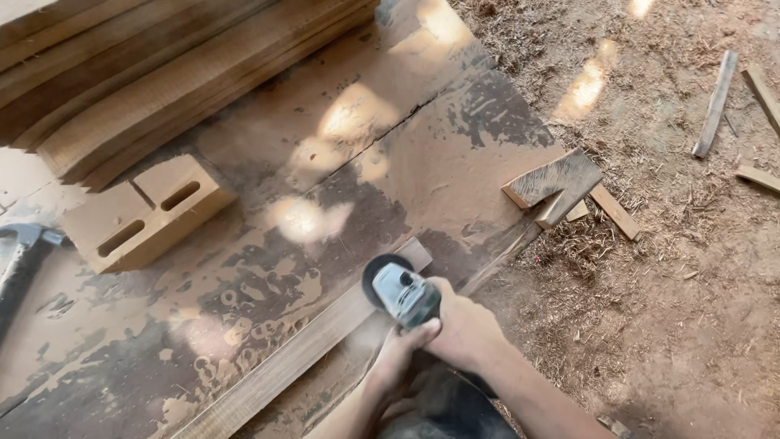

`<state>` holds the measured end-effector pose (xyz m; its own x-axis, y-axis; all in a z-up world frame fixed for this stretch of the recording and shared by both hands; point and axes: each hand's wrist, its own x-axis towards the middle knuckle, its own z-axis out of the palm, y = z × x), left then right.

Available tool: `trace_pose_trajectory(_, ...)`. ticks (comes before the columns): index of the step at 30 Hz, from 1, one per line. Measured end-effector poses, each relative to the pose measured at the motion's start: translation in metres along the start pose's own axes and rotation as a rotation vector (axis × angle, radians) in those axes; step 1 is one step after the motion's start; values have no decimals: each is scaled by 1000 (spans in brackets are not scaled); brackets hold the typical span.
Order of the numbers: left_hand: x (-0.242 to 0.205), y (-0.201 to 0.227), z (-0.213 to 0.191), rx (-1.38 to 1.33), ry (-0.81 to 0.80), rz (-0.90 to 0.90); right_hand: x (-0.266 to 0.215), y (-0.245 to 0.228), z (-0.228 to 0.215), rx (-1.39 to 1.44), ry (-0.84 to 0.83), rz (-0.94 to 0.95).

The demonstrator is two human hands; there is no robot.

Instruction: The person uses an angle grinder with a sanding disc to smooth the surface of a wooden plank. The person moves the tool back and forth along the length of the plank, generating sawdust.

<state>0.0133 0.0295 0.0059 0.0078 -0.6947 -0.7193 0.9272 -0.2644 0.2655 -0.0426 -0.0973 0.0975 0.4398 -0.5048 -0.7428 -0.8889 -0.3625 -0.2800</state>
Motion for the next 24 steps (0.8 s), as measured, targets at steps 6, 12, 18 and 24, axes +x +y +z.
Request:
trace_pose_trajectory(6,30,15,25,131,-88,4,14,14,-25,76,51,44)
trace_pose_trajectory(12,37,-4,26,215,-118,49,8,36,-14,91,68,91)
trace_pose_trajectory(18,7,-19,6,100,-60,-11,-10,28,9,78,19,74)
trace_pose_trajectory(24,15,7,9,41,-55,-17,8,13,-6,91,46,43)
